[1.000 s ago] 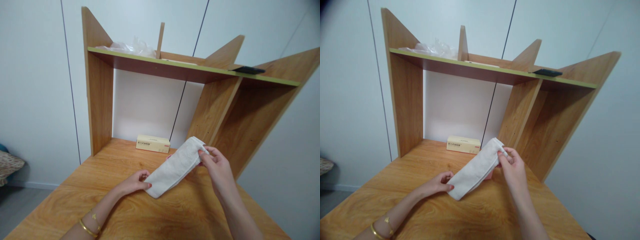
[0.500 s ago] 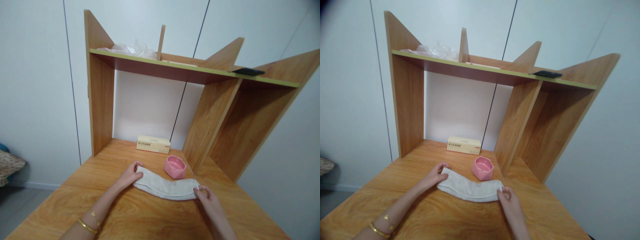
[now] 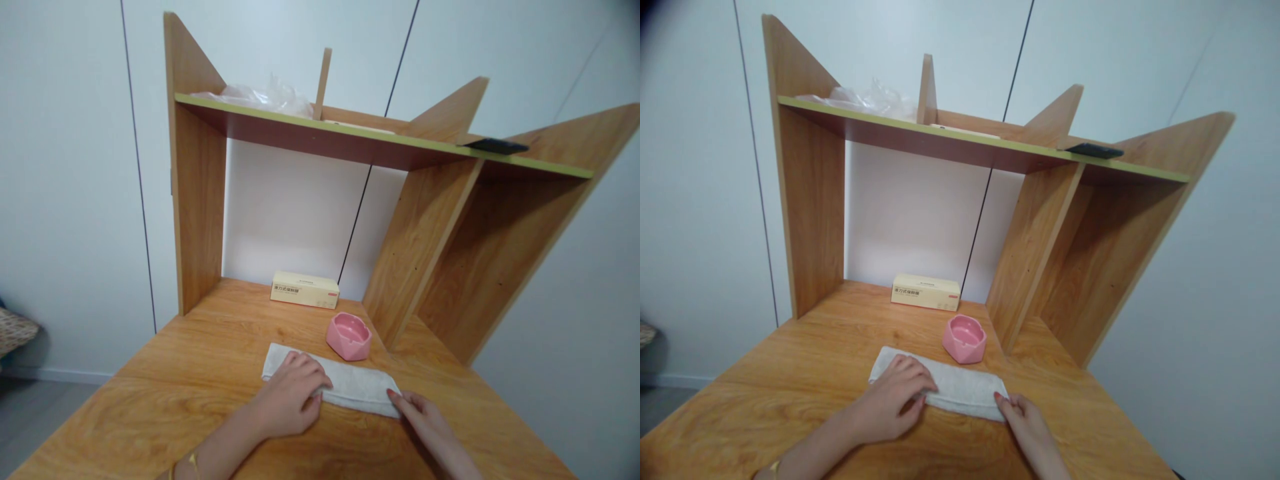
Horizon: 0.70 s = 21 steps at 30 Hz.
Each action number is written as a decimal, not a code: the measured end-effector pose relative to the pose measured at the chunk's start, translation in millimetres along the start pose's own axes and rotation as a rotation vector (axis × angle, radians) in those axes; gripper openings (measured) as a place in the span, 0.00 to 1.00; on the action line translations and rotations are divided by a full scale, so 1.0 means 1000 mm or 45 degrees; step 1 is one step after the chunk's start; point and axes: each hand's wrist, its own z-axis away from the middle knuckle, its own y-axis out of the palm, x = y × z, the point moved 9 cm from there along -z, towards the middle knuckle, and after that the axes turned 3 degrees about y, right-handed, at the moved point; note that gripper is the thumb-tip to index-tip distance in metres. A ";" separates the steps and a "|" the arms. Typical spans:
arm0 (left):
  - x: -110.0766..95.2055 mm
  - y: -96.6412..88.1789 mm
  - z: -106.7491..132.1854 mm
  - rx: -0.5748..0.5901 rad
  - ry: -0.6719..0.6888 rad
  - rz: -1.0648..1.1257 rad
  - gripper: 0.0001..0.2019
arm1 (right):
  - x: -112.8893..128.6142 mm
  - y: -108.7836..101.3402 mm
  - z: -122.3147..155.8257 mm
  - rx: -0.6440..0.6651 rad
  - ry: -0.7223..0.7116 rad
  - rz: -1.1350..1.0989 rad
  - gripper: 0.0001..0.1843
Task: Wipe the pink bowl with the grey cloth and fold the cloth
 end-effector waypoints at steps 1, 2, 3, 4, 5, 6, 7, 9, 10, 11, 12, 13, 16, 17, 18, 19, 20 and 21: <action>-0.002 0.003 -0.001 0.005 0.003 -0.018 0.13 | 0.000 0.000 0.001 0.003 -0.004 -0.053 0.18; -0.003 0.005 -0.001 0.004 -0.010 -0.038 0.12 | 0.000 0.000 0.001 0.010 0.000 -0.099 0.17; -0.001 0.007 -0.001 0.003 -0.030 -0.055 0.12 | -0.001 0.000 0.001 0.025 0.014 -0.135 0.16; 0.001 0.008 -0.001 0.006 -0.049 -0.070 0.12 | -0.002 0.000 0.001 0.040 0.035 -0.160 0.16; 0.003 0.010 0.000 0.012 -0.063 -0.081 0.13 | -0.004 0.000 0.001 0.053 0.060 -0.174 0.16; 0.005 0.011 0.000 0.021 -0.068 -0.090 0.13 | -0.004 -0.001 0.001 0.061 0.081 -0.179 0.16; 0.006 0.013 0.001 0.032 -0.066 -0.096 0.14 | -0.001 -0.003 0.000 0.062 0.089 -0.178 0.16; 0.007 0.015 0.002 0.050 -0.059 -0.104 0.15 | 0.012 -0.007 -0.001 0.035 0.041 -0.166 0.15; 0.008 0.017 0.003 0.057 -0.057 -0.106 0.16 | 0.022 -0.009 -0.001 0.014 0.000 -0.150 0.15; 0.008 0.017 0.003 0.062 -0.057 -0.105 0.16 | 0.034 -0.009 -0.002 -0.004 -0.045 -0.130 0.14; 0.008 0.018 0.004 0.065 -0.058 -0.100 0.17 | 0.047 -0.008 -0.002 -0.014 -0.080 -0.104 0.13; 0.008 0.018 0.004 0.067 -0.060 -0.090 0.18 | 0.059 -0.006 -0.003 -0.022 -0.103 -0.077 0.12; 0.008 0.015 0.004 0.053 -0.072 -0.019 0.19 | 0.097 0.010 -0.006 -0.023 -0.178 -0.034 0.11; 0.010 0.011 0.003 0.031 -0.083 0.017 0.19 | 0.110 0.016 -0.006 -0.061 -0.231 -0.016 0.11; 0.014 0.007 0.003 -0.009 -0.106 0.058 0.18 | 0.124 0.023 -0.005 -0.086 -0.288 0.019 0.10; 0.019 0.001 0.003 -0.072 -0.145 0.103 0.18 | 0.136 0.031 -0.003 -0.104 -0.344 0.056 0.10; 0.028 -0.007 0.004 -0.163 -0.204 0.153 0.17 | 0.148 0.041 -0.001 -0.108 -0.394 0.105 0.09; 0.038 -0.016 0.006 -0.284 -0.284 0.212 0.16 | 0.159 0.052 0.003 -0.098 -0.453 0.149 0.07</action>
